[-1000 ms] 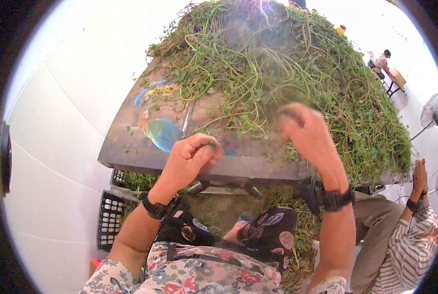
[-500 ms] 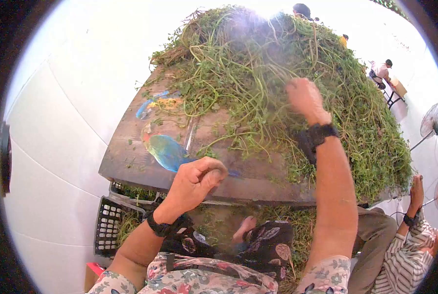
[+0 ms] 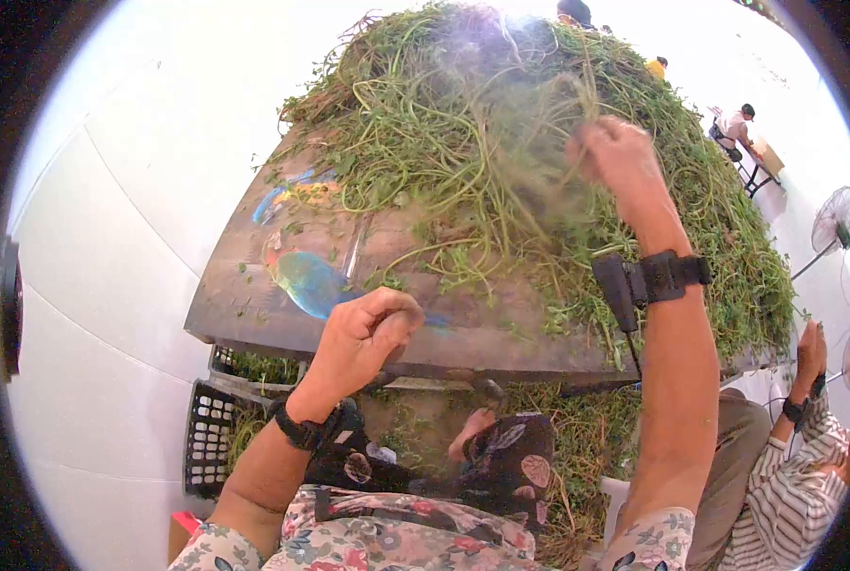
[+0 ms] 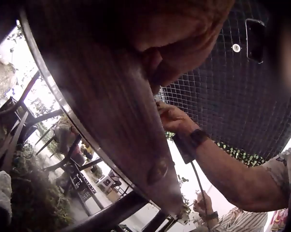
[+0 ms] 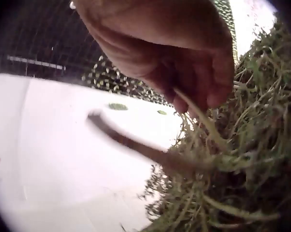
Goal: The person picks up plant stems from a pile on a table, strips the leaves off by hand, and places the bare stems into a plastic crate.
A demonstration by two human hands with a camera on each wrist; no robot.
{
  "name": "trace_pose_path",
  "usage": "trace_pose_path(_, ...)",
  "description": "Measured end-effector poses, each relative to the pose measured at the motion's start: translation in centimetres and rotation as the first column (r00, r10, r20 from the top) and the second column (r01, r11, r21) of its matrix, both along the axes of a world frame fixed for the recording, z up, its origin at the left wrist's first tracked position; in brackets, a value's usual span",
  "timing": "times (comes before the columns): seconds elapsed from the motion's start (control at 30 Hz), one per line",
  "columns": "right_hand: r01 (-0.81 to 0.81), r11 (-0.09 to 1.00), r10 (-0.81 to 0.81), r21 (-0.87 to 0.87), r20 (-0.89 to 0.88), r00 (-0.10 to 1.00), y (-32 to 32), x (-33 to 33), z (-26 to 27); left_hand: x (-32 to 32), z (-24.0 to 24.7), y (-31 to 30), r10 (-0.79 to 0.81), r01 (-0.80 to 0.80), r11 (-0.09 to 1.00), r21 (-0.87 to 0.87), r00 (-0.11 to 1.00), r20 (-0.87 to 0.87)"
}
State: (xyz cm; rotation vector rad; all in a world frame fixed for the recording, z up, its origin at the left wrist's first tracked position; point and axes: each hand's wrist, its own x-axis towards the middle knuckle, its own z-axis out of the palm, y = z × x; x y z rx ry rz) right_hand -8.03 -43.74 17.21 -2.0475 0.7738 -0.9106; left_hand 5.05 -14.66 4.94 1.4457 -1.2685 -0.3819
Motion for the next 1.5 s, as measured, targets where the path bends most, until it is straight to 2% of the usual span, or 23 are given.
trace_pose_path(0.03,-0.024,0.997,0.010,0.067,0.209,0.978,0.6,0.0,0.4,0.1,-0.2,-0.1,0.005,-0.005,1.000,-0.018,1.000,0.005)
trace_pose_path(0.1,-0.094,0.975,-0.036,0.200,0.562,0.826,1.4,0.1,1.0,0.0,-0.4,-0.1,0.007,-0.007,1.000,-0.014,1.000,0.000)
trace_pose_path(0.2,-0.151,0.922,-0.103,0.356,0.603,0.791,0.3,0.7,-0.2,0.0,-0.4,0.1,0.013,-0.013,1.000,-0.011,1.000,-0.011)
trace_pose_path(0.23,-0.087,0.923,-0.157,0.375,0.573,0.805,0.9,0.7,0.0,-0.1,-0.5,0.0,0.014,-0.014,0.999,-0.044,1.000,-0.002)
trace_pose_path(0.33,-0.290,0.918,0.057,0.270,0.633,0.772,-3.8,-1.4,1.5,0.2,-0.4,0.0,0.005,-0.006,0.998,-0.065,1.000,-0.010)
trace_pose_path(0.37,-0.298,0.903,-0.040,0.311,0.750,0.660,-4.0,-1.6,3.1,0.2,-0.4,0.1,-0.006,0.005,0.999,-0.054,1.000,-0.018)
trace_pose_path(0.47,-0.318,0.936,0.065,0.150,0.814,0.578,-5.7,-4.6,6.8,0.1,-0.3,0.0,-0.034,0.034,0.999,-0.002,0.996,-0.087)
trace_pose_path(0.5,-0.225,0.950,-0.053,0.217,0.821,0.568,-2.5,-4.0,7.4,0.1,-0.3,0.0,-0.042,0.042,0.999,0.000,0.994,-0.105)
trace_pose_path(0.6,-0.266,0.936,0.065,0.231,0.627,0.776,3.4,-3.0,4.5,0.1,-0.5,0.1,-0.050,0.050,0.999,-0.007,0.989,-0.137)
trace_pose_path(0.67,-0.257,0.964,0.224,0.068,0.315,0.922,6.8,-2.3,1.1,0.3,-0.6,0.1,-0.041,0.037,0.999,-0.035,0.992,-0.119)
trace_pose_path(0.7,-0.218,0.974,0.199,0.055,0.241,0.950,9.5,-1.6,0.1,0.4,-0.5,0.2,-0.047,0.041,0.998,-0.038,0.988,-0.148)
trace_pose_path(0.73,-0.180,0.983,0.171,0.041,0.167,0.971,12.1,-0.9,-0.9,0.3,-0.3,0.4,-0.052,0.046,0.998,-0.039,0.983,-0.177)
trace_pose_path(0.8,-0.248,0.968,0.244,0.043,0.085,0.966,14.0,0.2,-4.3,0.0,0.0,0.5,-0.055,0.037,0.997,-0.073,0.962,-0.266)
trace_pose_path(0.87,-0.314,0.903,0.306,-0.291,-0.076,0.949,15.8,1.3,-7.5,-0.3,0.2,0.5,-0.054,0.002,0.991,-0.133,0.920,-0.388)
trace_pose_path(0.97,-0.454,0.755,0.346,-0.473,-0.301,0.889,18.4,2.0,-9.6,0.6,0.0,0.5,-0.016,-0.018,0.992,-0.122,0.961,-0.274)
trace_pose_path(1.07,-0.416,0.746,0.332,-0.520,-0.251,0.909,18.9,1.8,-10.0,0.8,-0.4,0.4,0.027,-0.060,0.994,-0.093,0.945,-0.327)
trace_pose_path(1.1,-0.374,0.753,0.290,-0.541,-0.238,0.927,18.7,1.5,-9.8,1.0,-0.5,0.4,-0.034,-0.035,0.990,-0.138,0.882,-0.471)
trace_pose_path(1.17,-0.353,0.736,0.228,-0.578,-0.280,0.933,18.2,0.2,-8.8,1.3,-0.7,0.2,-0.168,-0.012,0.971,-0.241,0.685,-0.709)
trace_pose_path(1.23,-0.337,0.737,0.187,-0.586,-0.302,0.935,17.7,-0.9,-8.3,2.0,-0.8,0.2,-0.214,0.011,0.965,-0.264,0.617,-0.757)
trace_pose_path(1.37,-0.316,0.863,0.237,-0.394,-0.237,0.942,16.9,-2.6,-9.1,2.7,-0.7,0.4,-0.257,0.002,0.955,-0.295,0.496,-0.829)
trace_pose_path(1.5,-0.230,0.910,0.189,-0.345,-0.149,0.971,16.6,-3.6,-9.5,2.8,-0.8,0.5,-0.262,-0.025,0.950,-0.311,0.477,-0.839)
